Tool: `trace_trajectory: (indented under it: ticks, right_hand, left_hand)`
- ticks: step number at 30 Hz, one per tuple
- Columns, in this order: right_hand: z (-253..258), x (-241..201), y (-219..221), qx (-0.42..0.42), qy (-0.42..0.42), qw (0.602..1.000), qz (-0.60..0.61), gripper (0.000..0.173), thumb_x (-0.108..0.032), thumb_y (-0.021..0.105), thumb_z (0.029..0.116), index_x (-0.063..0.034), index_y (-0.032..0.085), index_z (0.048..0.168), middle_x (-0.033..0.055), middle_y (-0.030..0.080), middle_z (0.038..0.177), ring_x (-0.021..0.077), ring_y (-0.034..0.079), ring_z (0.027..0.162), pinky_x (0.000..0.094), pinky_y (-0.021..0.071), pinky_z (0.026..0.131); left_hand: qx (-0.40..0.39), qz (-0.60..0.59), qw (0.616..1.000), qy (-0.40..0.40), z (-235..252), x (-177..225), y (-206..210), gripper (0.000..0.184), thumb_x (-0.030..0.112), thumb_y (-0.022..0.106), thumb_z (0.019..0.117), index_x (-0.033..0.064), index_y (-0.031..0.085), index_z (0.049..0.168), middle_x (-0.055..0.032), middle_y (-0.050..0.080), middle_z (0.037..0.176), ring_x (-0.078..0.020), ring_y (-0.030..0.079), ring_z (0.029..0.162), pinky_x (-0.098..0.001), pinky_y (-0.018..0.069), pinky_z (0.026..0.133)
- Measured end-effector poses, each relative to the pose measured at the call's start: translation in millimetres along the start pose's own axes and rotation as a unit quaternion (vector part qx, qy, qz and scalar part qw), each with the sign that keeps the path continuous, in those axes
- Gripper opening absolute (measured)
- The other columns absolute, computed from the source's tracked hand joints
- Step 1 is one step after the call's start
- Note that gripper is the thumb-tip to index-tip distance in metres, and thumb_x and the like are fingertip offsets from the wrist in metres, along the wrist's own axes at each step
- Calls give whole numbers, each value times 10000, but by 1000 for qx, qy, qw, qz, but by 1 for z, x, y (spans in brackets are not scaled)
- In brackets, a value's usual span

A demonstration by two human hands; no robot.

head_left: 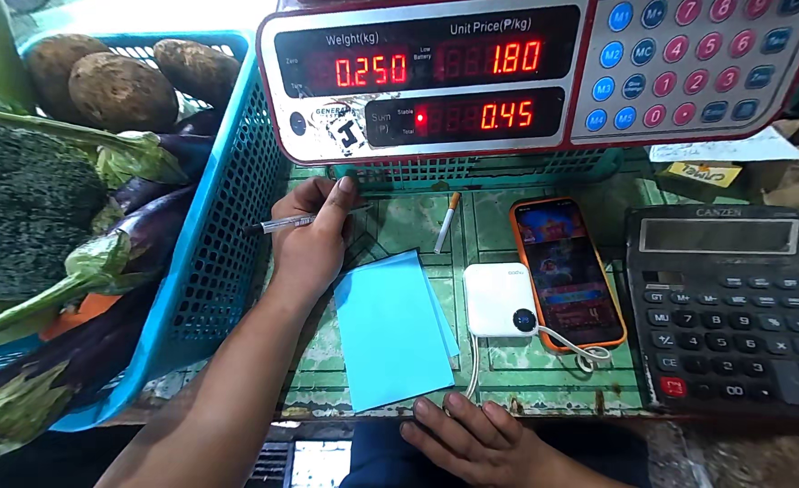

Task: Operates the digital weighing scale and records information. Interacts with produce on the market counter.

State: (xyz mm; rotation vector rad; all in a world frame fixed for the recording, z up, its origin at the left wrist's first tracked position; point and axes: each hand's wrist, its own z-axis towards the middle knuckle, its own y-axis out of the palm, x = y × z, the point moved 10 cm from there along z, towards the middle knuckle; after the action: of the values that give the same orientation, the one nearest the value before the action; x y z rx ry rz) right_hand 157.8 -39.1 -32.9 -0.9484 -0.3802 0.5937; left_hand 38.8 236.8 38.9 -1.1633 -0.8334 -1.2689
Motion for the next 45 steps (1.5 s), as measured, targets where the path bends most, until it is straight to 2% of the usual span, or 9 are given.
trace_trajectory:
  ticks: [14,24,45]
  right_hand:
    - [-1,0,1,-8,-2,1000,-6,515,-193,418,1077,-225,373,1589,-22,237,1705,194,89,1584,395,-23,1273]
    - [0,0,0,4,-1,1000,-4,491,-193,426,1075,-230,414,1565,-26,275,1689,188,125,1574,379,9,1267]
    - [-1,0,1,-6,-2,1000,-3,501,-187,410,1079,-230,388,1578,-30,253,1697,187,94,1580,386,-26,1268]
  left_hand:
    - [3,2,1000,0,0,-1,-1,235,186,537,1067,162,623,850,84,672,731,1,524,500,-150,420,445]
    - [-1,3,1000,-1,0,-1,0,233,186,534,1069,154,618,855,81,665,726,0,517,500,-147,412,448]
    - [-3,-7,1000,2,1,-1,0,229,187,545,1068,151,626,857,77,657,705,-2,506,482,-147,406,436]
